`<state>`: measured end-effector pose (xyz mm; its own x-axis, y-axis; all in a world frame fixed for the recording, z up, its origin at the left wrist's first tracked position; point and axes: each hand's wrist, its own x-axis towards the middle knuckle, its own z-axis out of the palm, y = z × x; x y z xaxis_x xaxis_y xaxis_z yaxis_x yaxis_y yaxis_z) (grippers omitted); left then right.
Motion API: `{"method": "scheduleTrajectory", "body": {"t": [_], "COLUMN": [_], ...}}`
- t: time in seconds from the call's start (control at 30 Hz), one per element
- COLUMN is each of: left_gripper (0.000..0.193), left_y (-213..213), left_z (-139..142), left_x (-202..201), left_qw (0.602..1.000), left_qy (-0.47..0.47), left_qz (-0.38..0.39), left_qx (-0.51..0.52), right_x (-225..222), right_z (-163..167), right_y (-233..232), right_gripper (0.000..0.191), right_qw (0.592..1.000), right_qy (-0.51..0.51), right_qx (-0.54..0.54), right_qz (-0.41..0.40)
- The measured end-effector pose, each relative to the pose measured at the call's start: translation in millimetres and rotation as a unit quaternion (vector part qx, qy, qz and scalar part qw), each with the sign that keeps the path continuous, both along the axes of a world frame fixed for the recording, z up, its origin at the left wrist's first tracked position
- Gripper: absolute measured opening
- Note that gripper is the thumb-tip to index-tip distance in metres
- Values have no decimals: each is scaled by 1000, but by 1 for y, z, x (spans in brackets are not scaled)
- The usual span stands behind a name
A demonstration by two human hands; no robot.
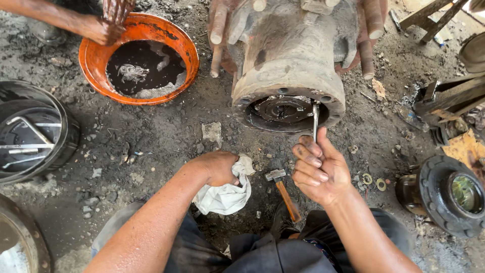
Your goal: The person cleans the interior of a wheel hub with a cloth, then uses a wrench and hammer to adjust internal components. A second person assists by cleaning parts in a nearby basin.
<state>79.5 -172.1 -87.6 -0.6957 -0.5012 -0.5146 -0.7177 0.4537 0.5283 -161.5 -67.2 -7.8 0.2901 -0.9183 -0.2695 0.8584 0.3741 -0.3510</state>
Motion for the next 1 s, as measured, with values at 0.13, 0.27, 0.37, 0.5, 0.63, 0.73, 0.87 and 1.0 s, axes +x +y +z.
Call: {"method": "scheduleTrajectory", "body": {"t": [0.13, 0.27, 0.37, 0.5, 0.63, 0.73, 0.87, 1.0], "left_gripper": [78, 76, 76, 64, 64, 66, 66, 65], "left_y": [1, 1, 2, 4, 5, 7, 11, 14], "left_z": [1, 5, 9, 13, 9, 4, 2, 6], "left_x": [-1, 2, 8, 20, 31, 35, 39, 46], "left_qw": [1000, 1000, 1000, 999, 998, 997, 997, 998], "left_qy": [-2, -3, 14, 28, 58, 76, 67, 59], "left_qz": [11, 9, 10, 17, 18, 10, 19, 8], "left_qx": [7, 5, -4, -7, -17, -30, -18, -23], "right_x": [-19, -21, -16, -6, -5, -13, -23, -25], "right_z": [-6, -1, 3, 4, 1, -1, -3, -4], "right_y": [-12, -16, -14, -9, -6, -8, -15, -13], "right_gripper": [56, 53, 52, 51, 49, 49, 49, 49], "right_qw": [998, 994, 997, 996, 996, 996, 991, 992], "right_qy": [-30, -28, -29, -41, -27, -26, -32, -27], "right_qx": [-38, -68, -55, -71, -62, -52, -102, -98], "right_qz": [45, 80, 51, 48, 59, 70, 74, 77]}}
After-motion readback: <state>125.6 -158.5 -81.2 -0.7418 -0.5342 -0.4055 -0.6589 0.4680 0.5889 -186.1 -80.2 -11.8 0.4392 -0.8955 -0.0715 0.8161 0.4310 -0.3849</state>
